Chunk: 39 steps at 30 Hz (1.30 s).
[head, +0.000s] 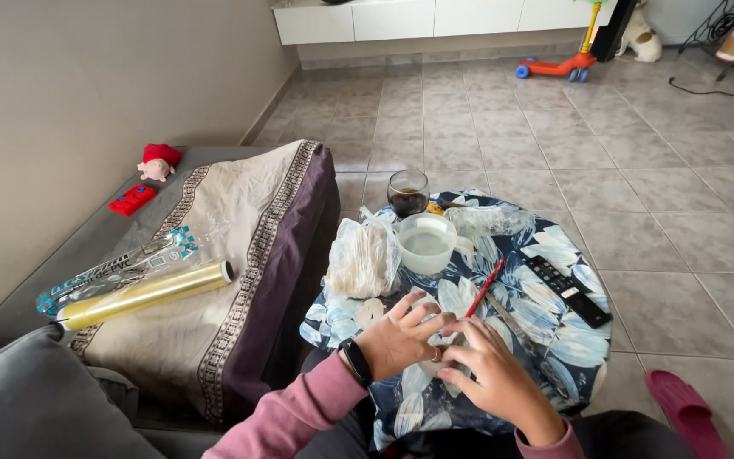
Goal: Molding a piece of clay into a small pot shape using hands and a brush handle for detailing.
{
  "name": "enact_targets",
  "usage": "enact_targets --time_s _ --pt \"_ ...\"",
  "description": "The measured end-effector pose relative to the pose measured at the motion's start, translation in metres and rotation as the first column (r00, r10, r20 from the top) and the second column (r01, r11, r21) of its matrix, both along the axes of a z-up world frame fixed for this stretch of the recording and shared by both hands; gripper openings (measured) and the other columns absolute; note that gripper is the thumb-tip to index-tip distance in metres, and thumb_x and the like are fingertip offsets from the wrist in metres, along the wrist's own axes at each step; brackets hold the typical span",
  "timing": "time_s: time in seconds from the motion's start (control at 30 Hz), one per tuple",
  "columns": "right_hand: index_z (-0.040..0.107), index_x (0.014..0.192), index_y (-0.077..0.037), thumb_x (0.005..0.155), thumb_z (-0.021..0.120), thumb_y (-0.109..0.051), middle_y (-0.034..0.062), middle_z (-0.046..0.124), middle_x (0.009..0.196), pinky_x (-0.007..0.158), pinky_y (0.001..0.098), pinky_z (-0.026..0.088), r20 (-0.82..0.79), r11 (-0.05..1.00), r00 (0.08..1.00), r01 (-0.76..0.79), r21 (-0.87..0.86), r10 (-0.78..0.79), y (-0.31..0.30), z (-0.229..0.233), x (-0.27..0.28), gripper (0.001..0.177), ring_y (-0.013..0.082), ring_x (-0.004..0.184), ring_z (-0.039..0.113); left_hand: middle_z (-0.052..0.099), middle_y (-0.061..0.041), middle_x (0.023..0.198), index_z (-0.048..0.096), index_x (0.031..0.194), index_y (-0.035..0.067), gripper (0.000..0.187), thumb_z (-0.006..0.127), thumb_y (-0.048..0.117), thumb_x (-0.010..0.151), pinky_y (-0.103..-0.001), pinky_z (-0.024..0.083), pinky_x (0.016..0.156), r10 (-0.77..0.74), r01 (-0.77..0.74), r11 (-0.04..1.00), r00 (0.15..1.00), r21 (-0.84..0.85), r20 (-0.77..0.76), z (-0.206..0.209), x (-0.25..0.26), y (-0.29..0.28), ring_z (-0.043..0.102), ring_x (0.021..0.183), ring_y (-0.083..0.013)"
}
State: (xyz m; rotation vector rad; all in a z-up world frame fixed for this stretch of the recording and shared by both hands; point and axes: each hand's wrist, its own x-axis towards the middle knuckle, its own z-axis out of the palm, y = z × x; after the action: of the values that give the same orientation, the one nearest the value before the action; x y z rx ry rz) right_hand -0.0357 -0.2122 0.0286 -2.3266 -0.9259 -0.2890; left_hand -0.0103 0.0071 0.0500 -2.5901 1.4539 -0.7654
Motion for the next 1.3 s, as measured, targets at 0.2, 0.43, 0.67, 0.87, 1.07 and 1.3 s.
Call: enact_targets --time_s 0.2,0.43,0.67,0.87,1.07,1.3 --pt "0.072 0.082 -0.011 0.064 0.095 -0.030 0.0078 0.058 0.135 0.111 0.0521 0.038 0.083 0.998 0.997 0.012 -0.060 -0.006 0.001 -0.015 0.003 0.035 0.0334 0.132 0.051 0.053 0.002 0.137 0.076 0.094 0.020 0.015 0.071 0.034 0.089 -0.041 0.038 0.112 -0.149 0.169 0.985 0.948 -0.047 0.283 -0.001 0.012 -0.002 0.045 0.116 -0.0227" --pt "0.070 0.080 -0.009 0.063 0.093 -0.026 0.0076 0.058 0.135 0.107 0.0466 0.042 0.071 0.998 0.995 0.062 0.021 -0.064 0.004 -0.014 -0.004 0.033 0.0305 0.128 0.053 0.051 0.005 0.141 0.073 0.081 0.022 0.008 0.070 0.028 0.086 -0.042 0.040 0.111 -0.261 0.258 0.965 0.925 0.046 0.276 -0.002 0.021 0.000 0.047 0.119 -0.0236" --pt "0.077 0.086 -0.019 0.077 0.083 -0.038 0.0035 0.061 0.118 0.107 0.0481 0.043 0.151 0.997 0.988 0.042 -0.058 -0.033 -0.007 -0.007 -0.001 0.022 0.0313 0.125 0.056 0.055 -0.003 0.121 0.070 0.072 0.030 0.033 0.078 0.058 0.058 -0.050 0.042 0.102 -0.220 0.220 0.975 0.951 0.025 0.218 -0.001 0.006 0.002 0.049 0.115 -0.0311" --pt "0.079 0.083 -0.016 0.085 0.080 -0.030 0.0026 0.066 0.116 0.104 0.0450 0.045 0.094 1.000 0.995 -0.024 0.013 0.023 -0.015 0.007 -0.002 0.015 0.0279 0.123 0.059 0.050 -0.003 0.122 0.071 0.084 0.025 0.037 0.078 0.058 0.069 -0.051 0.038 0.098 -0.050 0.059 0.994 0.994 -0.097 0.096 -0.014 -0.012 0.002 0.047 0.117 -0.0314" --pt "0.079 0.096 -0.016 0.078 0.087 -0.038 0.0049 0.064 0.123 0.116 0.0502 0.037 -0.044 0.989 0.999 0.006 -0.150 -0.013 -0.010 0.019 -0.011 0.030 0.0290 0.133 0.052 0.048 -0.006 0.133 0.070 0.088 0.022 0.047 0.074 0.065 0.070 -0.051 0.036 0.101 0.015 -0.007 0.993 0.997 -0.115 0.072 -0.010 -0.027 0.002 0.045 0.121 -0.0339" --pt "0.076 0.094 -0.013 0.077 0.088 -0.040 0.0076 0.061 0.125 0.115 0.0565 0.038 0.009 0.956 0.998 0.057 -0.288 -0.057 0.000 -0.004 -0.002 0.034 0.0333 0.138 0.047 0.050 0.000 0.131 0.074 0.088 0.027 0.051 0.091 0.055 0.051 -0.050 0.035 0.110 0.010 -0.015 0.999 0.995 0.050 0.099 0.005 -0.029 -0.004 0.045 0.123 -0.0270"
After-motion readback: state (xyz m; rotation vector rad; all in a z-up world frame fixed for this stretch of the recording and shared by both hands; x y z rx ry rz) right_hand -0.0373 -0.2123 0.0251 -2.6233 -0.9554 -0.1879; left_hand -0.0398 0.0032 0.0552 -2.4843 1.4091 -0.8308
